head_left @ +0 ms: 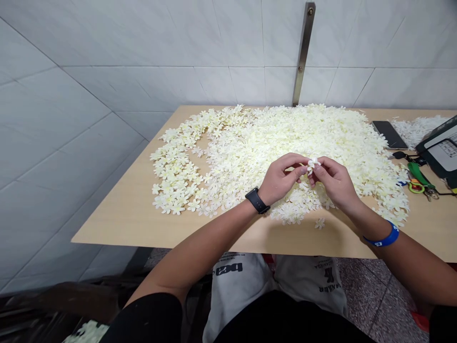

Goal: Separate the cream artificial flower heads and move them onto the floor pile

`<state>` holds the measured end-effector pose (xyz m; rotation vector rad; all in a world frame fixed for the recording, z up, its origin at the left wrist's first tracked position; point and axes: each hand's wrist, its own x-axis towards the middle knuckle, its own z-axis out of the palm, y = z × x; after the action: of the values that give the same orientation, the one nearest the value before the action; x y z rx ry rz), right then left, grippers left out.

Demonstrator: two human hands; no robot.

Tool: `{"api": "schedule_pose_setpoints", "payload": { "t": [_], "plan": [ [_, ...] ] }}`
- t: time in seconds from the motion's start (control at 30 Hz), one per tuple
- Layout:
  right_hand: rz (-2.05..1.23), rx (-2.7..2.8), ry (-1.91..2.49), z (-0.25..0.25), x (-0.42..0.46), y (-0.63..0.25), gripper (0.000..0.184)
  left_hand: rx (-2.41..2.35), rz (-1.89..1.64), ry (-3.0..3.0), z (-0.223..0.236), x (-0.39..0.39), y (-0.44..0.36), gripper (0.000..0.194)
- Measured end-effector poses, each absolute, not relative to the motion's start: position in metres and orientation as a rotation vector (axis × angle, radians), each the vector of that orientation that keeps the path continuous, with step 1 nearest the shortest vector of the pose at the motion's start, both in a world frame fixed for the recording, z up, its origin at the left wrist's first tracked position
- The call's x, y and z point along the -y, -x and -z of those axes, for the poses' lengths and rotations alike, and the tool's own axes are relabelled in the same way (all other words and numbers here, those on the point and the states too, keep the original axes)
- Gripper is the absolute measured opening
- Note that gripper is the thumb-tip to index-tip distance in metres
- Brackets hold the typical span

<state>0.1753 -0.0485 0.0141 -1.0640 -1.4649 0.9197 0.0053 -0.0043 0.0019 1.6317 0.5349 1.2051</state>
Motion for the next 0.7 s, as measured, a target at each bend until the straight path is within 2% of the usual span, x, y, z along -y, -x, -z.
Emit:
{"api": "schedule_pose_setpoints", "payload": {
  "t": [0.13,0.27,0.47,0.7],
  "plan": [
    [-0.794,1.309,1.093,-0.0122,0.0505,-0.1733,0.022,-0.567,-1.278,-1.696,-0.0005,0.0053,-0.0054,0.016],
    [-0.768,1.381,1.067,-0.0135,0.0543,-0.1702,0.015,-0.67,-1.394,-1.871,-0.0032,0.0077,-0.0035,0.005],
    [-0.776,1.375,1.044,-0.0131,0.0532,-0.1689,0.022,-0.674,-1.449,-1.998,-0.0082,0.0078,0.0,0.012],
    [-0.77,1.25,1.069,-0.011,0.0482,-0.1733,0.025,-0.789,-1.423,-1.98,-0.0096,0.0037,0.0024,0.01]
  ]
}}
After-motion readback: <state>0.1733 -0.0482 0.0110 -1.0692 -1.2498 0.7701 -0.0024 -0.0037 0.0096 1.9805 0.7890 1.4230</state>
